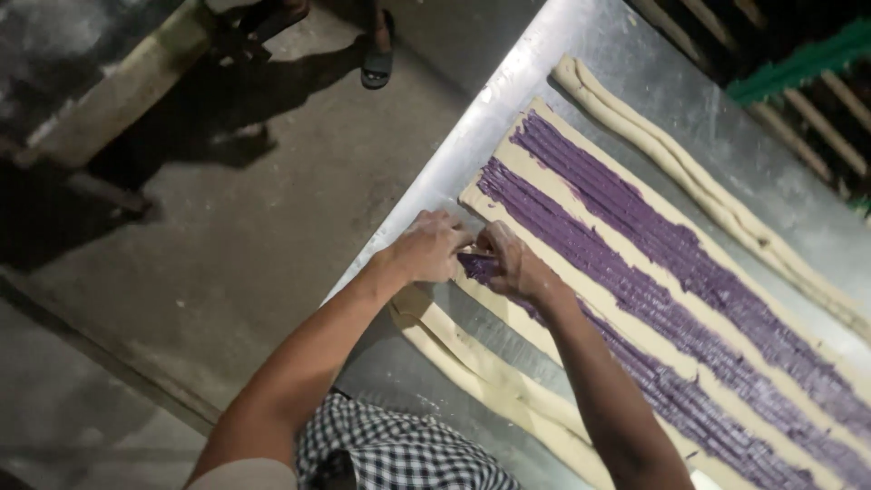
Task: Cutting long strips of dough with purple filling into segments using a metal scraper and then rolling them into shapes.
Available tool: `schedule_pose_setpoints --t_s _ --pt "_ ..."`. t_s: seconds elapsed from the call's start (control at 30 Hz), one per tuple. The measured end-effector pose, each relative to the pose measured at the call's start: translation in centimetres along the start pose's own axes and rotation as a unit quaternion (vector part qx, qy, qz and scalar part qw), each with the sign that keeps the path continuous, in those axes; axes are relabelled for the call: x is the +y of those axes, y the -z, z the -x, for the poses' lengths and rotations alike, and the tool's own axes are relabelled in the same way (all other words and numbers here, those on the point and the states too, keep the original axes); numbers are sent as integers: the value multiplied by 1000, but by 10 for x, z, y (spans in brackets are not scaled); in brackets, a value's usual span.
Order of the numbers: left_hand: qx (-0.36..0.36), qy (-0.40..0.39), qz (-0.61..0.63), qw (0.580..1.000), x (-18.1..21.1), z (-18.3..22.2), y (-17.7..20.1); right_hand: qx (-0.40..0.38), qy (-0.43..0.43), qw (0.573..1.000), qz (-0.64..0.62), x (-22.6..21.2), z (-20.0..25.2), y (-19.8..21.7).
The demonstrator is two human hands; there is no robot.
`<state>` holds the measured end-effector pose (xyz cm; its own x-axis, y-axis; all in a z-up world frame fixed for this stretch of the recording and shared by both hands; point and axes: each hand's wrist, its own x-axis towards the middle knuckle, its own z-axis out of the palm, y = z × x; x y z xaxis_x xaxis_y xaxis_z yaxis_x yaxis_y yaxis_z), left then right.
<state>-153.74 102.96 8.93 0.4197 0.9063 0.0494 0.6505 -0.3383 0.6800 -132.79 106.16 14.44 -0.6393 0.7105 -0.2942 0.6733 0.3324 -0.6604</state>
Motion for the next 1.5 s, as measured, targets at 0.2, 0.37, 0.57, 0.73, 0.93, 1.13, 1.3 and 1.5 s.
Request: schedule_pose_setpoints --t_s 0.2,0.37,0.57,0.73,0.93,1.13,1.3,1.5 --pt "-16 -9 -158 987 21 10 -3 16 52 998 23 24 7 -2" --pt "-14 -26 -152 988 31 15 6 36 119 985 122 32 19 2" --pt "-166 29 -143 975 31 6 -13 15 46 993 105 27 35 -12" --pt "-141 -32 -216 966 8 10 -51 64 95 991 77 33 44 -1" --pt "-222 -1 -182 958 63 0 -19 100 61 988 101 52 61 -20" --pt "-178 -48 -195 963 60 11 -34 122 69 986 92 43 75 -8" --pt "-194 -45 -177 964 85 -3 -48 96 40 991 83 57 83 -9" --pt "-211 -38 -163 963 92 -4 -77 47 -17 991 123 60 97 2"
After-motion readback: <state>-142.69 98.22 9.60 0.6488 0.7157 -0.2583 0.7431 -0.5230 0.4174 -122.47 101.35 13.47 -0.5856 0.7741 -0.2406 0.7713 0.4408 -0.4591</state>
